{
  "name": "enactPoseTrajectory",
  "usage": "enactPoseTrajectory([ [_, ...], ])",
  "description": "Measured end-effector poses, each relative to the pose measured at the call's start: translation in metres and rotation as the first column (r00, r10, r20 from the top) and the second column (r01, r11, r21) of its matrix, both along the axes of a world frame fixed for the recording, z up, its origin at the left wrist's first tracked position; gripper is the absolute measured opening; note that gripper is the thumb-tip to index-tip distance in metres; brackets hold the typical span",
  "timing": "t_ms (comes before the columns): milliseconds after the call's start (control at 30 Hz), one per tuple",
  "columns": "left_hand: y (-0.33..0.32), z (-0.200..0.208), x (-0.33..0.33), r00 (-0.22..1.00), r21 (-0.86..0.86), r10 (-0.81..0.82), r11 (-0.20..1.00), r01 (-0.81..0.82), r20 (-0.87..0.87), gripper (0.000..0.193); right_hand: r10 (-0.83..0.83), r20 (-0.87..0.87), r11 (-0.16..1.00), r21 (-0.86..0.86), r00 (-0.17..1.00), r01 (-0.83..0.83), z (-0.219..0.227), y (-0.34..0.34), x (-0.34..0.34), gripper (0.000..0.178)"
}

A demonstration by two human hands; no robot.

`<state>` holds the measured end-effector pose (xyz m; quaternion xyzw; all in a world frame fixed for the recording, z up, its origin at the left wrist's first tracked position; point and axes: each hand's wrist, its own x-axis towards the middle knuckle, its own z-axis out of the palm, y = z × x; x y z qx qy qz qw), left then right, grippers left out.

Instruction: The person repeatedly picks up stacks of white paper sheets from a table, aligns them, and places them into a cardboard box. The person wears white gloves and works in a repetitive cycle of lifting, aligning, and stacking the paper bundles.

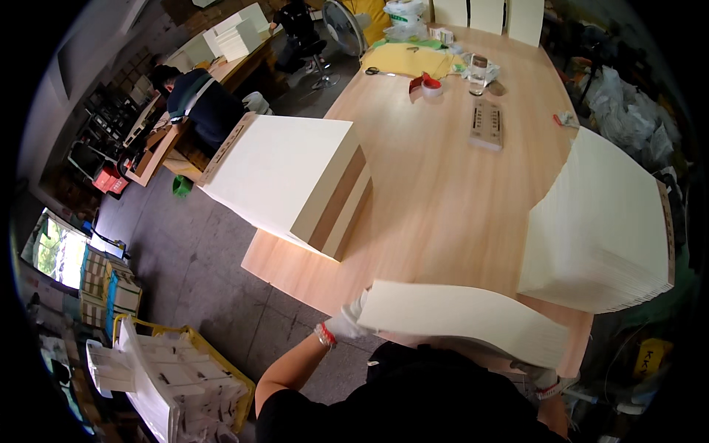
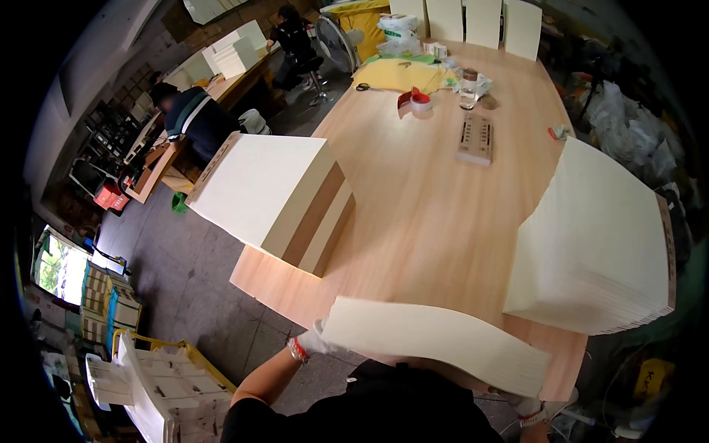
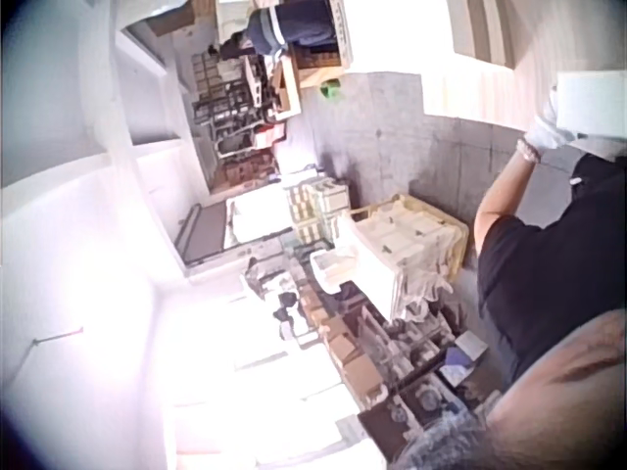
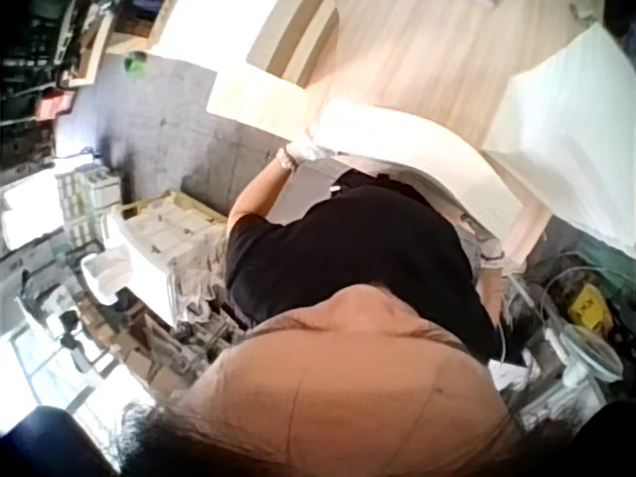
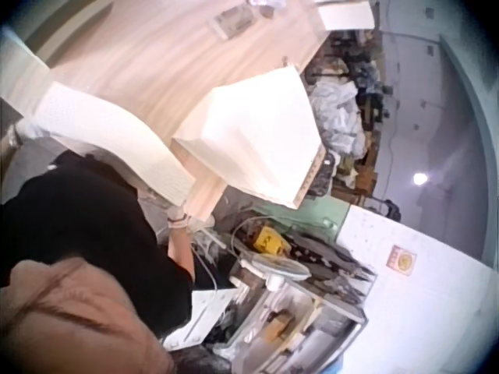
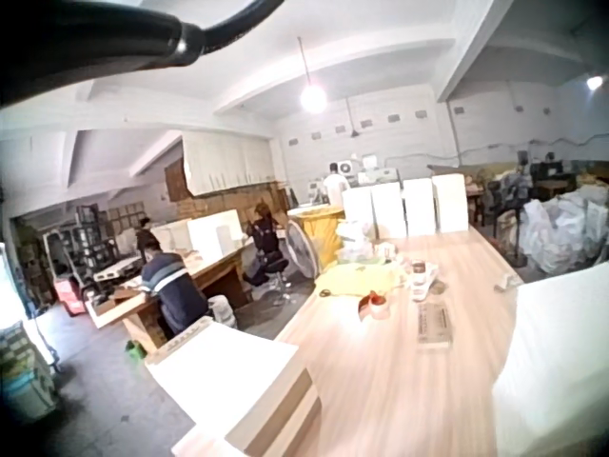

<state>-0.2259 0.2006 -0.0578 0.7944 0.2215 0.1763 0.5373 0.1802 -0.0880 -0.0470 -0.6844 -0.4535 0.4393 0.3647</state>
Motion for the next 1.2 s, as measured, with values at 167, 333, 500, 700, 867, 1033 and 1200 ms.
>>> enactPoseTrajectory([
  [167, -0.03, -0.058, -0.042, 0.968, -0.743, 0.246, 0.655, -0.133, 0.043, 0.067, -0.211, -0.33, 0.948, 0.162, 0.92, 0.275, 0.014, -0.009, -0.008, 0.059],
  [333, -0.022, 0.007, -0.024, 0.99, -0.435, 0.106, 0.899, -0.057, 0.09, 0.064, -0.162, -0.556, 0.901, 0.255, 0.815, 0.352, 0.023, 0.0, -0.014, 0.069],
  [500, -0.024, 0.012, -0.027, 0.985, -0.396, 0.17, 0.908, -0.139, 0.044, 0.052, -0.165, -0.445, 0.932, 0.222, 0.88, 0.287, 0.03, -0.009, -0.014, 0.075],
  [700, -0.02, 0.006, -0.024, 0.909, -0.989, 0.413, 0.095, -0.111, -0.063, 0.056, -0.099, -0.085, 0.982, 0.152, 0.991, 0.111, 0.04, -0.006, -0.016, 0.079],
  [867, -0.043, 0.052, -0.001, 0.931, -0.397, 0.362, 0.861, -0.316, 0.044, 0.079, -0.117, 0.036, 0.973, 0.205, 0.992, 0.107, 0.047, -0.011, -0.021, 0.082],
  [1033, -0.022, 0.069, -0.004, 0.927, -0.984, 0.374, -0.154, 0.085, 0.022, 0.096, -0.259, 0.143, 0.904, 0.385, 0.955, 0.188, 0.07, 0.013, -0.033, 0.085],
  [1200, -0.044, 0.074, -0.001, 0.972, -0.576, 0.233, 0.797, -0.18, 0.019, 0.088, -0.61, -0.726, 0.792, -0.575, 0.319, 0.204, 0.126, 0.042, -0.04, 0.098],
])
